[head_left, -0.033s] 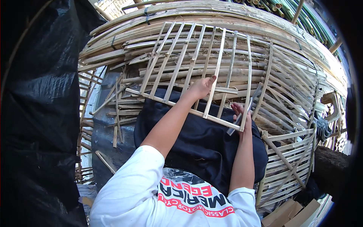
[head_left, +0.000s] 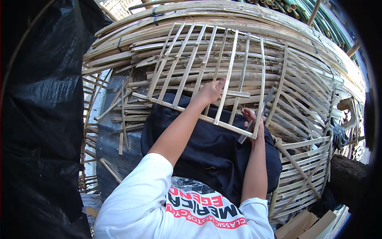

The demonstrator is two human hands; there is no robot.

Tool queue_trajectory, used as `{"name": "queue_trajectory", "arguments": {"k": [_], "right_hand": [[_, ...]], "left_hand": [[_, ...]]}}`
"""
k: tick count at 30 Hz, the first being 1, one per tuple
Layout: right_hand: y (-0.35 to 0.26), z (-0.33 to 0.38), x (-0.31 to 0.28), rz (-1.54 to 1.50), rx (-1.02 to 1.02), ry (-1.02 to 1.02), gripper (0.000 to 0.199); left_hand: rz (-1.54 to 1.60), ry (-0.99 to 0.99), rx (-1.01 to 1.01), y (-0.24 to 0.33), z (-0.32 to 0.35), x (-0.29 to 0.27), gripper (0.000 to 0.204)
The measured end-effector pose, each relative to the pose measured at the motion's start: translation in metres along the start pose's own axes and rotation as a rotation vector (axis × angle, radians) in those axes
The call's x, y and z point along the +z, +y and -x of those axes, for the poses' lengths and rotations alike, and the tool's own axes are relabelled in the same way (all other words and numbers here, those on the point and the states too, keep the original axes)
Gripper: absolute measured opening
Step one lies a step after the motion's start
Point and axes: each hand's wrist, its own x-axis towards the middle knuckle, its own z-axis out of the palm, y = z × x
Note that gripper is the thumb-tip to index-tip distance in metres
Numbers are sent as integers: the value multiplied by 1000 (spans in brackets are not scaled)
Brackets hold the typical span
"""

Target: The person constructs a bamboo lattice structure by weaving and positioning thin bamboo strips together. The person handles a metal tool and adjusts the position of the lattice segments on a stack of bamboo poles.

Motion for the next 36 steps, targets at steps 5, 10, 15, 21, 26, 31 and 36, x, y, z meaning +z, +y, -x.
{"name": "queue_trajectory", "arguments": {"k": [5, 10, 15, 21, 26, 31, 36], "right_hand": [[14, 0, 16, 116, 126, -24, 60], [11, -2, 29, 219, 141, 4, 49], [12, -14, 13, 134, 228, -174, 48], [8, -16, 7, 121, 230, -241, 50], [3, -10, 5, 10, 209, -139, 45], [2, -7, 5, -105, 216, -217, 54], [2, -8, 0, -171, 346, -315, 60]], "left_hand": [[67, 150, -79, -19, -9, 6, 37], [-113, 246, -50, -13, 1, 6, 24], [-193, 272, -34, -6, -1, 8, 22], [-393, 300, -10, -13, -3, 12, 19], [-541, 283, -29, -24, -5, 17, 17], [-675, 200, -80, -1, -1, 24, 20], [-817, -31, -79, 5, -6, 25, 20]]}}
